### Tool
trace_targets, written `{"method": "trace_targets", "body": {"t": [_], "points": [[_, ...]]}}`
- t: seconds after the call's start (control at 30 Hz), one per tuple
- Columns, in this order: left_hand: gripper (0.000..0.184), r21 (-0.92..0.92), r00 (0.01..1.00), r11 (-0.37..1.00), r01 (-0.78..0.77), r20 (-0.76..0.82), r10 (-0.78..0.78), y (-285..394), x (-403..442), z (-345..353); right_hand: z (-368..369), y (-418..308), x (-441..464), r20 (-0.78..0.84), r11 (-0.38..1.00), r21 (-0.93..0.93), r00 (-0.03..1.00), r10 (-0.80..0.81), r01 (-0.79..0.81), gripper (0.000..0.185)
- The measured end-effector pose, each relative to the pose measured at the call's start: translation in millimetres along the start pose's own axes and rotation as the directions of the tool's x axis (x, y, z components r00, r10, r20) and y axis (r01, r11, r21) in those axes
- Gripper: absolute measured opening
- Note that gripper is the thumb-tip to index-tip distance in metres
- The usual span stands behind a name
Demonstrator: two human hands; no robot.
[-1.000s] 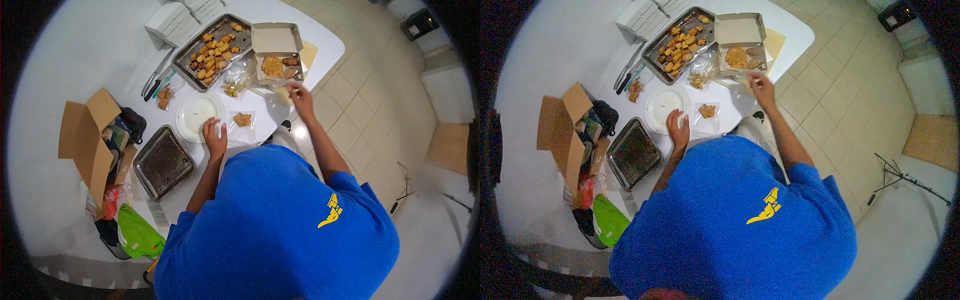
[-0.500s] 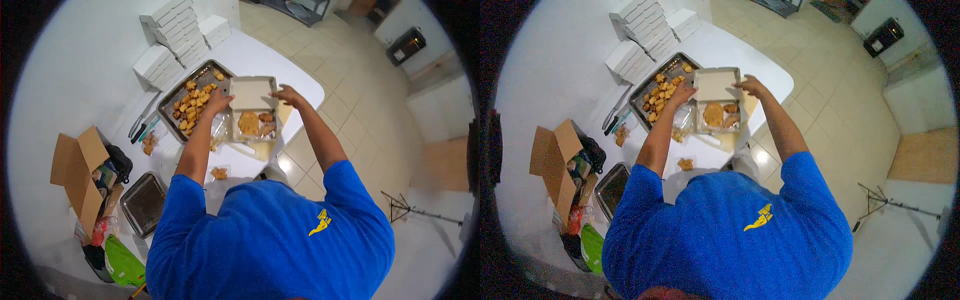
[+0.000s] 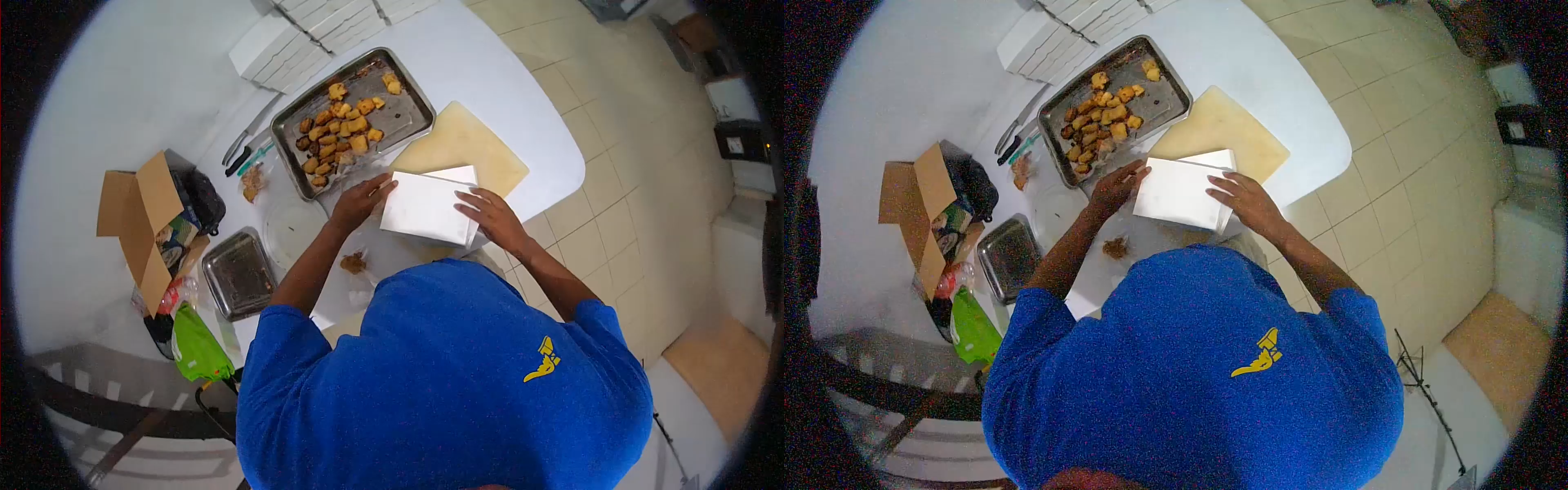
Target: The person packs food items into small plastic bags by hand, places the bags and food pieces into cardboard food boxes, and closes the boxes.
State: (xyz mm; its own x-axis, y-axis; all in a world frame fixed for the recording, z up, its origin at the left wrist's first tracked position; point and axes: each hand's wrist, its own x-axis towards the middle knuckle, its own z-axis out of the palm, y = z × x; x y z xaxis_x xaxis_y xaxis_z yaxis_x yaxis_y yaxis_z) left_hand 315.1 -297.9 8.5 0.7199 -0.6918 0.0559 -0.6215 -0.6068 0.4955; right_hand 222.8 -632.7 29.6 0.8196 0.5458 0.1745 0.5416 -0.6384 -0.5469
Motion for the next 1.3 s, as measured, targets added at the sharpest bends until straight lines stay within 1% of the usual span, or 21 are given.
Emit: {"method": "trace_targets", "body": {"t": [0.07,0.17,0.23,0.27,0.33,0.37,0.43,0.47,0.57,0.67,0.73,0.77,0.8,0.9,0.93,1.03,1.07,1.13,1.17,1.2,1.3], "points": [[0.051,0.236,0.995,0.967,-0.102,0.038,0.095,3,-5,-3,-1,-1,-1,0.106,0.994,-0.111,0.994,0.014,-0.002,0.068],[0.053,0.265,0.992,0.96,-0.095,-0.052,0.112,16,-4,-8,-3,-7,-4,0.178,0.981,-0.192,0.983,0.045,-0.01,0.069],[0.05,0.23,0.992,0.973,-0.003,-0.121,0.032,23,-6,1,-10,-16,-3,0.22,0.958,-0.287,0.972,0.081,-0.015,0.068],[0.049,0.21,0.988,0.977,0.035,-0.153,-0.002,29,-8,5,-14,-24,-3,0.201,0.974,-0.227,0.977,0.064,-0.017,0.069],[0.047,0.142,0.986,0.989,-0.051,-0.151,0.072,59,-16,0,-20,-46,-3,0.162,0.994,-0.111,0.986,0.034,-0.016,0.071],[0.047,0.106,0.982,0.99,-0.091,-0.157,0.107,74,-19,0,-16,-56,-5,0.276,0.989,-0.139,0.958,0.081,-0.043,0.077],[0.046,0.098,0.996,0.994,-0.051,0.072,0.044,93,-20,7,8,-66,-13,0.306,0.966,-0.227,0.933,0.19,-0.123,0.082],[0.047,0.083,0.998,0.996,0.013,0.059,-0.018,98,-19,8,2,-75,-10,0.295,0.966,-0.217,0.934,0.202,-0.141,0.082],[0.048,0.094,0.999,0.995,-0.034,0.028,0.032,94,-16,1,6,-84,-12,0.178,0.964,-0.215,0.964,0.199,-0.159,0.083],[0.049,-0.021,0.984,0.999,-0.031,-0.174,0.027,85,-25,6,15,-85,-11,0.181,0.959,-0.209,0.956,0.232,-0.193,0.083],[0.047,-0.218,0.903,0.966,0.14,-0.373,-0.215,78,-37,24,17,-89,-4,0.119,0.949,-0.226,0.96,0.252,-0.221,0.084],[0.046,-0.33,0.827,0.92,0.212,-0.441,-0.349,76,-46,39,20,-92,1,0.096,0.945,-0.23,0.961,0.259,-0.232,0.084],[0.044,-0.691,0.737,0.677,0.253,-0.315,-0.598,77,-54,53,24,-93,8,0.074,0.936,-0.273,0.965,0.251,-0.223,0.086],[0.045,-0.896,0.692,0.254,0.365,0.079,-0.717,69,-70,72,32,-98,37,0.037,0.924,-0.293,0.963,0.267,-0.245,0.09],[0.045,-0.925,0.68,0.269,0.268,-0.016,-0.733,72,-72,79,37,-94,46,0.017,0.931,-0.281,0.969,0.246,-0.232,0.094],[0.045,-0.925,0.705,0.328,0.191,-0.103,-0.702,74,-77,89,40,-93,74,0.057,0.925,-0.333,0.976,0.211,-0.18,0.097],[0.049,-0.919,0.76,0.347,0.186,-0.09,-0.644,71,-81,90,42,-92,81,0.094,0.921,-0.355,0.974,0.207,-0.161,0.097],[0.054,-0.912,0.756,0.378,0.158,-0.134,-0.64,75,-87,98,44,-92,92,0.17,0.905,-0.406,0.963,0.208,-0.124,0.095],[0.057,-0.911,0.756,0.385,0.145,-0.15,-0.638,82,-90,103,47,-88,93,0.151,0.907,-0.406,0.971,0.184,-0.109,0.094],[0.068,-0.899,0.761,0.399,0.183,-0.127,-0.636,83,-92,106,52,-84,93,0.129,0.909,-0.405,0.979,0.159,-0.094,0.093],[0.074,-0.883,0.807,0.403,0.241,-0.048,-0.588,80,-95,104,57,-79,93,0.105,0.896,-0.442,0.988,0.112,-0.054,0.087]]}}
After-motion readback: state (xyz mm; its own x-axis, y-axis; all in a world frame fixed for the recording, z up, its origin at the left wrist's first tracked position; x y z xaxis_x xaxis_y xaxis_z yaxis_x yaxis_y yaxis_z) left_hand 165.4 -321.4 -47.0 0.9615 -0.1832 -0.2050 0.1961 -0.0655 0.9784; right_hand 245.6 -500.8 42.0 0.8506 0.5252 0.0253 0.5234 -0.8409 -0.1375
